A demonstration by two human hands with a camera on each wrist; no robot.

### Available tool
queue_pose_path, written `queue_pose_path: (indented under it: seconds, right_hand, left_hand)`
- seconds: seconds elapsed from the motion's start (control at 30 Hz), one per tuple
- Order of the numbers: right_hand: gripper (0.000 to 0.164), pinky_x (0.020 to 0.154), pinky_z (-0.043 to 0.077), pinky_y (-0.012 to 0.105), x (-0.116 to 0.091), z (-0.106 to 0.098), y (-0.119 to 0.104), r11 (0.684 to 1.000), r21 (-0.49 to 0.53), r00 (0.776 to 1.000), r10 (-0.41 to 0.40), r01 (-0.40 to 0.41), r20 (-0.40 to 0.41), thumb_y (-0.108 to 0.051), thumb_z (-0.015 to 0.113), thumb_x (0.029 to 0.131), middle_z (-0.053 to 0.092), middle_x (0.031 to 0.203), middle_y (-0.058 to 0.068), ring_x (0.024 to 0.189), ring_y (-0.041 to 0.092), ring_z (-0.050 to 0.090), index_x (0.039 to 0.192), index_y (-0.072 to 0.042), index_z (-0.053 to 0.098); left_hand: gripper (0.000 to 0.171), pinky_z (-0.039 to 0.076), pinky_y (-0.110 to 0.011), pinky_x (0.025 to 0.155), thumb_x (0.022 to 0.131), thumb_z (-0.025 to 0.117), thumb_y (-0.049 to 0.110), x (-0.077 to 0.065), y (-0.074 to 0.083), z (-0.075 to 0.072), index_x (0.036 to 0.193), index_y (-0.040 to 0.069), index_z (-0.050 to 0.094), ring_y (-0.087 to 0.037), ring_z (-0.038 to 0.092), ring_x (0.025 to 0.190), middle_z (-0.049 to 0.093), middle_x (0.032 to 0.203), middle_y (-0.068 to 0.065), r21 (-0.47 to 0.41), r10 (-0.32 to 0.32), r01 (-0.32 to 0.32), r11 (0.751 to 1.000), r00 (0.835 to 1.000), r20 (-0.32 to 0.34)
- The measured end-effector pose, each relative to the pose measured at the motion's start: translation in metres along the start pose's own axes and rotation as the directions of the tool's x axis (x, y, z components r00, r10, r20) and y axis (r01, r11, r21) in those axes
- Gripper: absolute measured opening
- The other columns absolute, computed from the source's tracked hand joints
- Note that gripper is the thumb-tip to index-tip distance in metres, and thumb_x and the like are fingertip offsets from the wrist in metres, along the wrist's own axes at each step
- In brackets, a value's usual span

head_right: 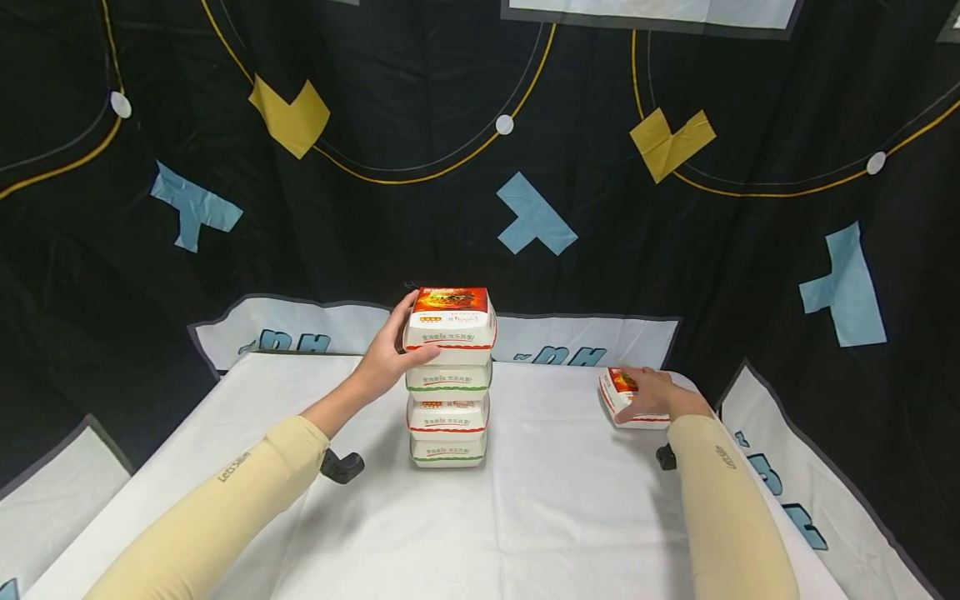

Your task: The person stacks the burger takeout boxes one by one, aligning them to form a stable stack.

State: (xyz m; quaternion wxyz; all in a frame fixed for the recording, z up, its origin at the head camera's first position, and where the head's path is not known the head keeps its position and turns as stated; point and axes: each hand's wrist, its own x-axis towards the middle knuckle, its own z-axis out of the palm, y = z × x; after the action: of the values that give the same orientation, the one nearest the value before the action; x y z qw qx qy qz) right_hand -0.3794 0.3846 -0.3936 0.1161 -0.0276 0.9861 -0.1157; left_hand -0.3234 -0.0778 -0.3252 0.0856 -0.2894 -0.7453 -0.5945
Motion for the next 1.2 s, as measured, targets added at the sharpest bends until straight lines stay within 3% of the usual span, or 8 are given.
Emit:
queue_pose_path:
  seconds: [0.37,0.6,0.73,0.87,1.1,1.2]
  right_hand:
    - [0.103,0.086,0.029,0.074,0.003,0.006,0.006,0.999,-0.036,1.000,-0.013,0.013,-0.009,-0.040,0.080,0.066,0.015,0.144,0.028,0.121,0.048,0.020,0.147,-0.017,0.019]
    - [0.101,0.088,0.032,0.071,0.007,0.011,0.009,0.998,-0.060,0.999,-0.019,0.016,-0.051,-0.030,0.082,0.066,0.022,0.139,0.029,0.119,0.047,0.023,0.146,-0.016,0.021]
    - [0.099,0.086,0.038,0.066,0.007,0.014,0.009,0.997,-0.078,0.996,-0.032,0.025,-0.085,-0.030,0.082,0.066,0.028,0.133,0.029,0.114,0.044,0.028,0.145,-0.015,0.025]
    - [0.098,0.087,0.036,0.067,0.007,0.014,0.009,0.995,-0.088,0.994,-0.047,0.038,-0.103,-0.031,0.082,0.065,0.027,0.134,0.030,0.116,0.045,0.027,0.144,-0.014,0.026]
    - [0.099,0.094,0.026,0.070,0.008,0.017,0.009,0.997,-0.052,0.992,-0.069,0.064,-0.102,-0.030,0.083,0.065,0.021,0.143,0.028,0.124,0.047,0.020,0.143,-0.011,0.026]
    - [0.098,0.093,0.028,0.069,0.008,0.017,0.008,0.998,-0.037,0.993,-0.057,0.054,-0.104,-0.031,0.083,0.064,0.023,0.141,0.028,0.121,0.045,0.024,0.142,-0.011,0.027]
  left_hand:
    - [0.088,0.049,-0.038,0.087,0.082,0.070,0.023,0.000,-0.001,-0.001,0.148,0.019,0.012,-0.021,0.048,0.113,0.040,0.133,-0.003,0.002,0.012,-0.012,1.000,1.000,0.002]
    - [0.090,0.049,-0.036,0.087,0.079,0.072,0.032,0.008,-0.026,-0.001,0.146,0.032,0.014,-0.016,0.047,0.114,0.040,0.133,0.007,0.005,0.001,-0.001,1.000,1.000,-0.024]
    - [0.089,0.050,-0.037,0.086,0.078,0.073,0.033,0.010,-0.031,0.000,0.145,0.036,0.014,-0.016,0.048,0.113,0.041,0.131,0.007,0.009,0.017,-0.016,1.000,0.999,-0.031]
    - [0.088,0.050,-0.037,0.086,0.080,0.072,0.030,0.007,-0.022,0.000,0.146,0.032,0.014,-0.018,0.048,0.113,0.041,0.132,0.003,0.010,0.019,-0.019,1.000,1.000,-0.021]
    - [0.089,0.051,-0.037,0.085,0.079,0.072,0.033,0.008,-0.023,0.000,0.147,0.030,0.014,-0.019,0.047,0.113,0.040,0.133,0.003,0.000,0.018,-0.018,1.000,1.000,-0.017]
    - [0.089,0.050,-0.038,0.086,0.081,0.071,0.027,0.004,-0.010,0.000,0.148,0.023,0.013,-0.022,0.047,0.114,0.039,0.135,-0.002,-0.010,0.011,-0.011,1.000,1.000,0.003]
